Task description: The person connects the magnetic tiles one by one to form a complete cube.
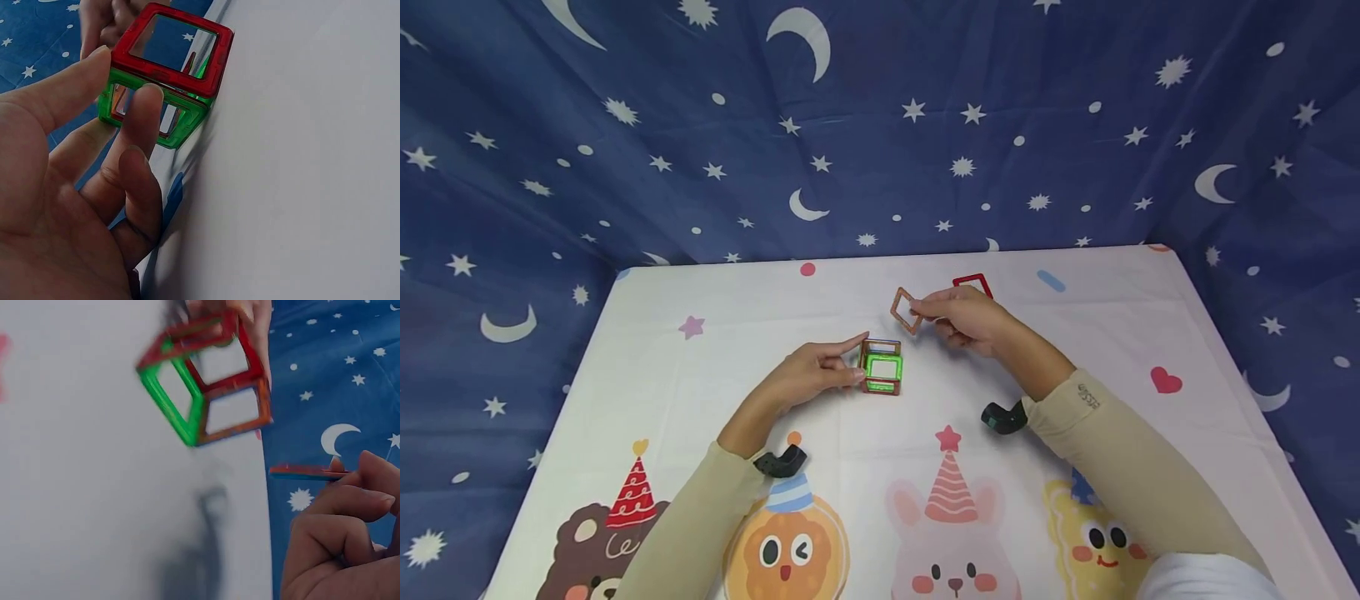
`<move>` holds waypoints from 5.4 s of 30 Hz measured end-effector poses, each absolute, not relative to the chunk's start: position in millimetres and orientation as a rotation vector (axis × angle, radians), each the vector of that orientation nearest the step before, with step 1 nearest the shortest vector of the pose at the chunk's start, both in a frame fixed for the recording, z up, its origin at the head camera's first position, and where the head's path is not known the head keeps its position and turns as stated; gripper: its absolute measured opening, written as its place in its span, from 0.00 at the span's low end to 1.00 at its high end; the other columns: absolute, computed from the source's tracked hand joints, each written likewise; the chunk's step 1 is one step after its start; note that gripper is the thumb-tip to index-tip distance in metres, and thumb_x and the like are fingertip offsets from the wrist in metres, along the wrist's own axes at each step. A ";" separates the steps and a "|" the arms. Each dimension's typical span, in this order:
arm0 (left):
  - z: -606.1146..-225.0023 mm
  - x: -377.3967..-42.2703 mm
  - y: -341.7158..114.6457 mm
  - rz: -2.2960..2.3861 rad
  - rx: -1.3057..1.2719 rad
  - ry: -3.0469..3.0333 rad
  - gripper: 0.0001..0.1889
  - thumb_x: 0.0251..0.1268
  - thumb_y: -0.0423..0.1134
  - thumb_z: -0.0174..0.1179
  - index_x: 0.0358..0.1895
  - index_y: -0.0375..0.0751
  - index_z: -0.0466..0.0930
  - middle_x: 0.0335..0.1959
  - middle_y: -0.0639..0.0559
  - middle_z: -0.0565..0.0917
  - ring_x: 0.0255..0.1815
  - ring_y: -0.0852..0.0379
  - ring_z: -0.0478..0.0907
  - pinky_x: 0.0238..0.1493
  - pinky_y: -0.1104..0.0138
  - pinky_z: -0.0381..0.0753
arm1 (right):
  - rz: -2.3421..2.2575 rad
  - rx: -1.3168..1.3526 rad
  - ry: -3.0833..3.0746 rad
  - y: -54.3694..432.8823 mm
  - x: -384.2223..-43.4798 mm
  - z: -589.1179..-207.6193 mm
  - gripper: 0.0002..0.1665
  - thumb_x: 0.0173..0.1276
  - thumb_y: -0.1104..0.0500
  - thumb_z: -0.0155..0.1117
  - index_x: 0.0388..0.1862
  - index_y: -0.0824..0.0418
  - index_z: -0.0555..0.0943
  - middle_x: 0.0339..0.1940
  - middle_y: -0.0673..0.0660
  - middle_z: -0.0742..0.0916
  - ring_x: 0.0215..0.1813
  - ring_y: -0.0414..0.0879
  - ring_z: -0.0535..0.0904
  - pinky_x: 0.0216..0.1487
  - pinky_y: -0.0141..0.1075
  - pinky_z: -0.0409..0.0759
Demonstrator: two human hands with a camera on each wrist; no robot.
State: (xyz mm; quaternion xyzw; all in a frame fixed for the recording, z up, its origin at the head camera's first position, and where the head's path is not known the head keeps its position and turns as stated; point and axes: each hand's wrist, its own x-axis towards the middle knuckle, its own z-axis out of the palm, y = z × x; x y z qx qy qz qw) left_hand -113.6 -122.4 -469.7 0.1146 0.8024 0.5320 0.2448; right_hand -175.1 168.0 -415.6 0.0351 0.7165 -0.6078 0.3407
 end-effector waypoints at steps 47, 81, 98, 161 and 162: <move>-468.1 -112.6 -124.9 1.448 0.374 2.173 0.35 0.65 0.49 0.71 0.75 0.66 0.69 0.28 0.50 0.85 0.28 0.63 0.71 0.72 0.33 0.13 | -1.506 -0.004 2.044 153.0 -105.1 -452.8 0.23 0.64 0.51 0.76 0.49 0.66 0.82 0.21 0.50 0.78 0.23 0.42 0.67 0.21 0.31 0.63; -463.8 -111.7 -125.0 1.154 0.512 2.242 0.37 0.75 0.58 0.57 0.81 0.50 0.58 0.27 0.55 0.81 0.25 0.62 0.68 0.55 0.52 0.46 | -0.908 -0.677 2.746 146.6 -104.8 -463.6 0.35 0.50 0.47 0.86 0.54 0.62 0.87 0.32 0.49 0.85 0.29 0.41 0.69 0.30 0.32 0.66; -467.0 -111.4 -126.3 1.219 0.520 2.235 0.35 0.74 0.55 0.60 0.81 0.60 0.59 0.29 0.53 0.83 0.28 0.60 0.72 0.54 0.51 0.50 | -0.903 -0.695 2.726 149.2 -105.1 -462.7 0.43 0.51 0.43 0.85 0.61 0.64 0.83 0.34 0.50 0.84 0.30 0.41 0.71 0.32 0.33 0.70; -468.8 -112.4 -125.4 1.314 0.379 2.228 0.34 0.63 0.56 0.71 0.73 0.69 0.71 0.28 0.52 0.87 0.33 0.60 0.81 0.74 0.42 0.38 | -0.915 0.388 2.761 238.6 -229.5 -462.5 0.24 0.62 0.44 0.77 0.39 0.64 0.87 0.44 0.63 0.83 0.42 0.53 0.72 0.30 0.38 0.72; -468.8 -112.3 -125.5 1.313 0.381 2.230 0.34 0.63 0.56 0.71 0.73 0.69 0.71 0.28 0.52 0.86 0.33 0.60 0.81 0.74 0.41 0.38 | -0.903 0.378 2.765 237.4 -229.3 -462.4 0.23 0.63 0.44 0.76 0.39 0.65 0.87 0.43 0.63 0.83 0.40 0.53 0.73 0.29 0.38 0.72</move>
